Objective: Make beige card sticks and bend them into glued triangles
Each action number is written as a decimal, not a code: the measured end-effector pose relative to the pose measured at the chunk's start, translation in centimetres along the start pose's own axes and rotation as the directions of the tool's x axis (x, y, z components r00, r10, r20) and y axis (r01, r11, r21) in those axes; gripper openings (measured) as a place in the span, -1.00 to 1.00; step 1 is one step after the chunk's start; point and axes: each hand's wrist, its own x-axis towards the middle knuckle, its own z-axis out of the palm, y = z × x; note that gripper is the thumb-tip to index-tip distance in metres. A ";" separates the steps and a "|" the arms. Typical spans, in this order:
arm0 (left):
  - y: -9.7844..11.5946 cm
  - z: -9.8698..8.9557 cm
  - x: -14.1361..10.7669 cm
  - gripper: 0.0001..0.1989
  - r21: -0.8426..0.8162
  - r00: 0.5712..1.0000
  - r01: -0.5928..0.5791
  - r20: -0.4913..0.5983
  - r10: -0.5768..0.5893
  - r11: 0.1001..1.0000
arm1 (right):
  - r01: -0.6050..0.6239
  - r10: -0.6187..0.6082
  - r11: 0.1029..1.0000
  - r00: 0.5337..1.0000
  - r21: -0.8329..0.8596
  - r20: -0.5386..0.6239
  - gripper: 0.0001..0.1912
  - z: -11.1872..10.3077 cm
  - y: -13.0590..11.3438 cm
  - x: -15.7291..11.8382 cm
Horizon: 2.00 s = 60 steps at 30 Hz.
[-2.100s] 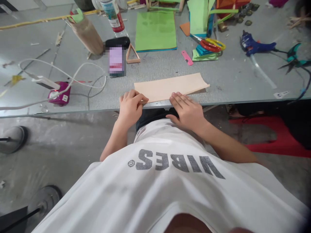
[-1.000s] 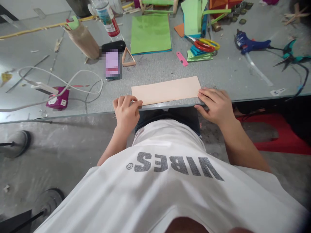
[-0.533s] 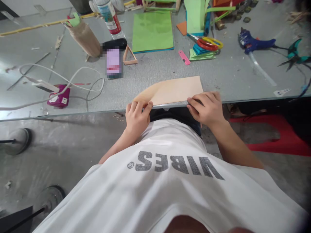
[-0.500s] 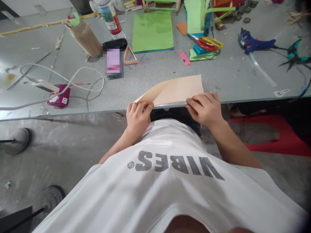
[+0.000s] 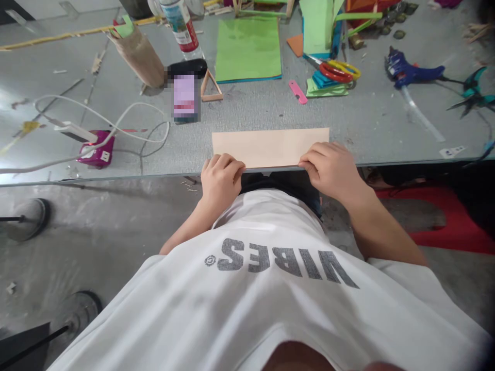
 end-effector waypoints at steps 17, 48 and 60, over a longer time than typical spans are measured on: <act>-1.4 -2.0 3.1 -0.85 -0.030 0.965 0.220 0.154 -0.213 0.975 | -0.267 0.243 0.960 0.945 0.088 0.219 -0.64 -2.3 2.7 2.6; -2.6 -2.4 2.9 -0.90 -0.099 0.955 0.281 0.124 -0.268 0.955 | -0.328 0.326 0.913 0.944 0.241 0.048 -0.44 -1.0 4.2 0.8; -5.7 -2.7 3.2 -0.84 -0.095 0.962 0.260 0.112 -0.249 0.961 | -0.328 0.330 0.906 0.943 0.266 0.039 -0.48 -0.8 4.1 0.6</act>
